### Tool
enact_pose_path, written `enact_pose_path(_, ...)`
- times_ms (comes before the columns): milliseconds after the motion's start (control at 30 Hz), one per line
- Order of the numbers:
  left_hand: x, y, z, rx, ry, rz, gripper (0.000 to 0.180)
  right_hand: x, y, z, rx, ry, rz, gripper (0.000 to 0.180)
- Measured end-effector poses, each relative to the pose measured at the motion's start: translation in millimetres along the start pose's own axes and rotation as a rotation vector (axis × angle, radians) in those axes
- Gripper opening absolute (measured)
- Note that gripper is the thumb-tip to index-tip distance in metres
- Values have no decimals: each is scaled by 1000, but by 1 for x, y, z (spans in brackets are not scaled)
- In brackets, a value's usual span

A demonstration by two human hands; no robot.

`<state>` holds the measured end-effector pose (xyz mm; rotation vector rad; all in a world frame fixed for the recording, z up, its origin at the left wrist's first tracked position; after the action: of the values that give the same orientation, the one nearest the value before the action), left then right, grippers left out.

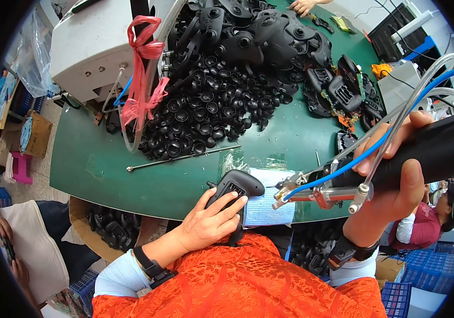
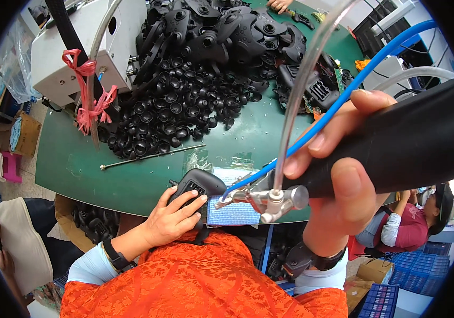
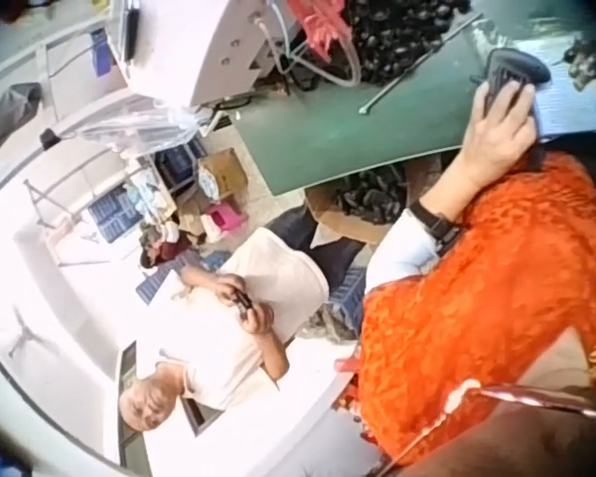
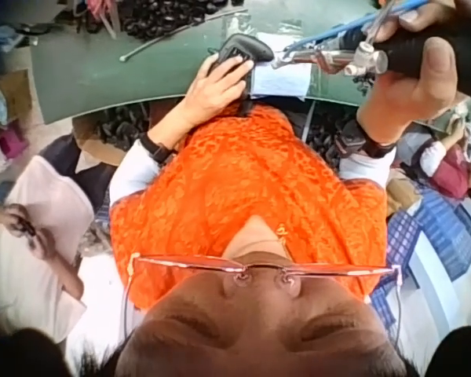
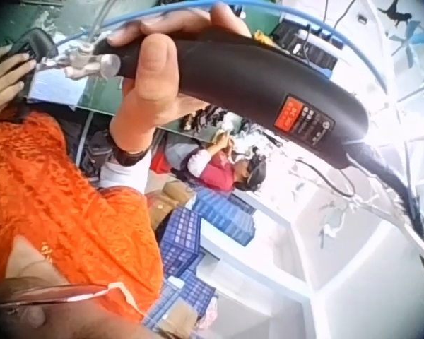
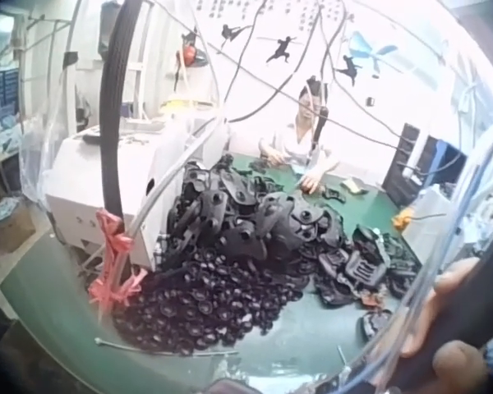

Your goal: Assembling the plastic shells and internal components of game controllers using a pneumatic screwdriver.

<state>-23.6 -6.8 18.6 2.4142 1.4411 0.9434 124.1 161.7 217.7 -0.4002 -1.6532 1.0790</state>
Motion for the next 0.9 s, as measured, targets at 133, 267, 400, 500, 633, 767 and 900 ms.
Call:
enact_pose_path(133, -2, -1, 2, -22, -1, -13, 6, 1, 1, 13, -3, 58, -26, 60)
enact_pose_path(267, -2, -1, 2, -43, 17, -10, 6, 2, 5, 16, -11, 38, -17, 60)
enact_pose_path(400, -5, -1, 3, -64, 19, -12, 11, 2, 5, 22, -17, -5, -16, 59)
enact_pose_path(500, -3, -1, 3, -73, 22, -13, 11, 1, 5, 24, -44, 24, 14, 59)
enact_pose_path(633, -3, -2, 3, -55, 28, -25, 5, -2, 7, 28, -73, 66, 48, 58)
enact_pose_path(767, -3, 0, 3, -47, 46, -19, 5, -5, 6, 32, -123, 39, 37, 56)
enact_pose_path(900, -4, 1, 4, -40, 64, -27, 5, -4, 5, 38, -159, 30, 19, 53)
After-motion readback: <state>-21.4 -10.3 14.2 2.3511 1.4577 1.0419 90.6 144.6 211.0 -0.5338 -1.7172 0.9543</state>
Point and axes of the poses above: each hand's wrist, its own x-axis towards the middle knuckle, its own z-axis out of the palm, y = z × x, the point moved 6 cm from there along x, towards the middle knuckle, and after that the axes turned 7 degrees about -x, right-handed, at the moved point
